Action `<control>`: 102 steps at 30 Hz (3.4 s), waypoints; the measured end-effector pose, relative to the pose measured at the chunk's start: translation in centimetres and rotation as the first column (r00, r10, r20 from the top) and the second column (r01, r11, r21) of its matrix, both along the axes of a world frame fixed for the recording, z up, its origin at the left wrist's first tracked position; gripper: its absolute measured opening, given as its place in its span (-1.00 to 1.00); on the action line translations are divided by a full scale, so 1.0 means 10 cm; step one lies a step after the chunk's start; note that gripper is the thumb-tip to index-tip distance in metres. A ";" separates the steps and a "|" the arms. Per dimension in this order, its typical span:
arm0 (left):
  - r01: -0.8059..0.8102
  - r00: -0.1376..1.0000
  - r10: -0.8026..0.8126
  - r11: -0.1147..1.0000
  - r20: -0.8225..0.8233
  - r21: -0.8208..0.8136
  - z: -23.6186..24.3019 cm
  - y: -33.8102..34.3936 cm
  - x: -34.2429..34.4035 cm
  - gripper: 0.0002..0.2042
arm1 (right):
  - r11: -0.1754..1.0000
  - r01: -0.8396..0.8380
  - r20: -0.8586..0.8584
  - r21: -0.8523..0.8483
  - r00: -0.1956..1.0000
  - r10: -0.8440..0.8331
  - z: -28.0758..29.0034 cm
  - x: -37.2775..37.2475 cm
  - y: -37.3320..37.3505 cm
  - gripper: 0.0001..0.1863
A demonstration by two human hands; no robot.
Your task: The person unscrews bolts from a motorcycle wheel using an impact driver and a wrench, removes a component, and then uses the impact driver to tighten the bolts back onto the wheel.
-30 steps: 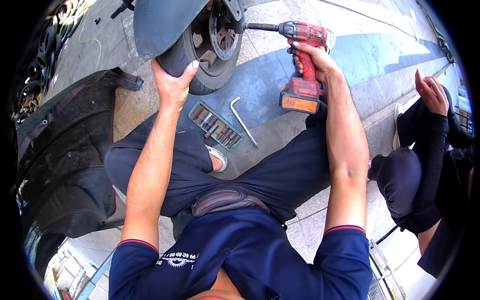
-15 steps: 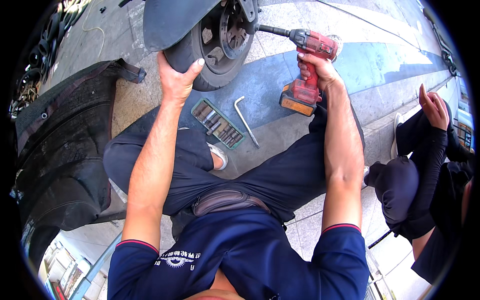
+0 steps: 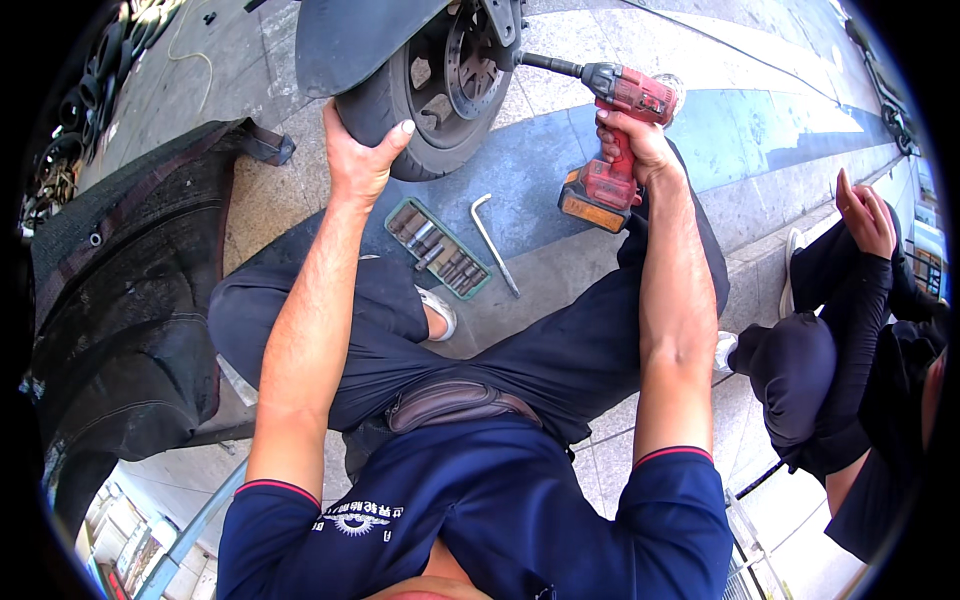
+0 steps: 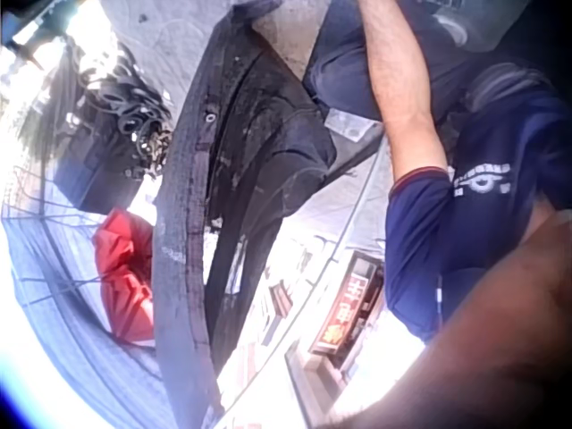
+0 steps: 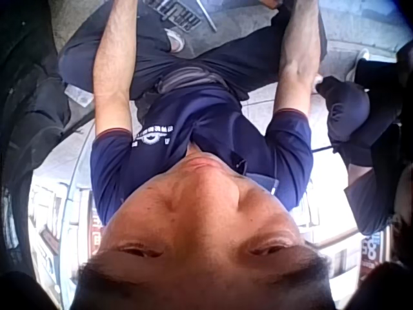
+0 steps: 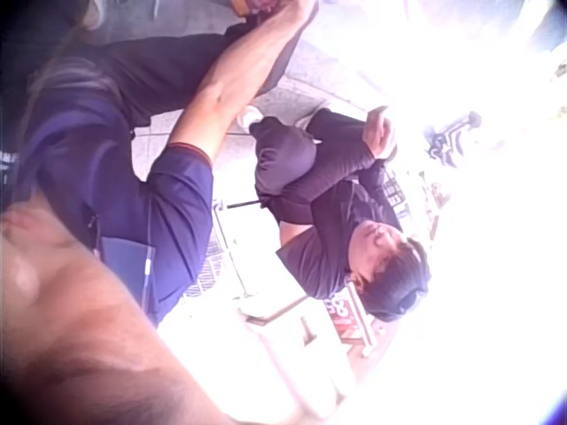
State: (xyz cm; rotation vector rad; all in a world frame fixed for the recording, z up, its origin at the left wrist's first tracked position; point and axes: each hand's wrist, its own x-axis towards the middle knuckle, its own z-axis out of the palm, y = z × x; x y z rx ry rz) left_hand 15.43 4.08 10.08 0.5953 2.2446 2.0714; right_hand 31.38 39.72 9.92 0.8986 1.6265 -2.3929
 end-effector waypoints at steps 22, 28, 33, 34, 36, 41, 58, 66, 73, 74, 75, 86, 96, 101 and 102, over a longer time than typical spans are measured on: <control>0.038 0.814 0.277 0.851 0.510 -0.524 -1.42 -0.03 0.93 -0.63 | 1.000 0.001 0.032 -0.026 0.999 -0.001 0.00 -0.03 0.08 -0.80; 0.617 0.657 0.320 0.293 0.683 -0.731 -1.99 0.59 1.47 -0.47 | 0.999 -0.028 0.102 -0.020 0.994 0.030 0.10 -0.05 0.05 -0.61; 0.524 0.733 0.291 0.335 0.615 -0.783 -2.19 0.55 1.82 -0.64 | 0.993 0.062 0.140 -0.099 0.989 -0.048 0.10 -0.05 0.04 -0.80; 0.481 0.738 0.309 0.383 0.600 -0.789 -2.21 0.54 1.80 -0.65 | 0.994 0.052 0.114 -0.101 0.993 -0.041 0.04 -0.09 0.08 -0.81; 0.374 0.725 0.373 0.492 0.579 -0.786 -2.20 0.50 1.70 -0.66 | 0.991 -0.033 0.146 -0.129 0.988 0.052 0.05 -0.06 0.19 -0.80; -0.186 0.489 0.626 0.755 0.608 -0.628 -2.34 0.26 1.32 -0.68 | 0.993 -0.064 0.256 -0.102 0.963 0.088 0.20 -0.21 0.28 -0.77; -0.318 0.782 0.444 0.888 0.438 -0.332 -1.13 0.00 -0.89 -0.61 | 0.865 0.094 0.197 0.492 0.956 -0.216 0.18 -0.14 0.02 -0.67; -0.151 0.787 0.317 0.931 0.530 -0.333 -0.82 -0.03 -1.09 -0.44 | 0.888 0.062 0.271 0.456 0.940 -0.205 0.24 -0.12 0.02 -0.71; -0.188 0.814 0.428 0.834 0.393 -0.519 -0.83 -0.06 -1.27 -0.48 | 0.902 0.068 0.277 0.426 0.939 -0.202 0.25 -0.09 0.04 -0.72; -0.078 0.911 0.295 0.808 0.287 -0.584 -0.84 0.00 -1.23 -0.49 | 0.905 0.068 0.285 0.421 0.937 -0.203 0.24 -0.09 0.06 -0.72; 0.015 0.972 0.143 0.752 0.185 -0.659 -0.87 0.03 -1.20 -0.50 | 0.913 0.061 0.277 0.404 0.943 -0.185 0.23 -0.11 0.05 -0.73; 0.096 0.975 0.070 0.721 0.210 -0.686 -0.92 0.16 -1.13 -0.60 | 0.928 0.079 0.303 0.365 0.932 -0.198 0.22 -0.10 0.10 -0.70; 0.046 0.949 0.120 0.862 0.292 -0.505 -1.15 0.13 -1.07 -0.50 | 0.997 0.010 0.197 -0.074 0.980 0.005 0.21 -0.13 0.13 -0.58; 0.015 0.961 0.136 0.843 0.240 -0.538 -1.18 0.23 -0.97 -0.52 | 0.992 0.013 0.158 -0.129 0.987 0.008 0.10 -0.11 0.22 -0.64; -0.006 0.950 0.171 0.847 0.260 -0.532 -1.16 0.24 -0.98 -0.52 | 0.991 0.005 0.156 -0.136 0.988 0.016 0.10 -0.09 0.23 -0.65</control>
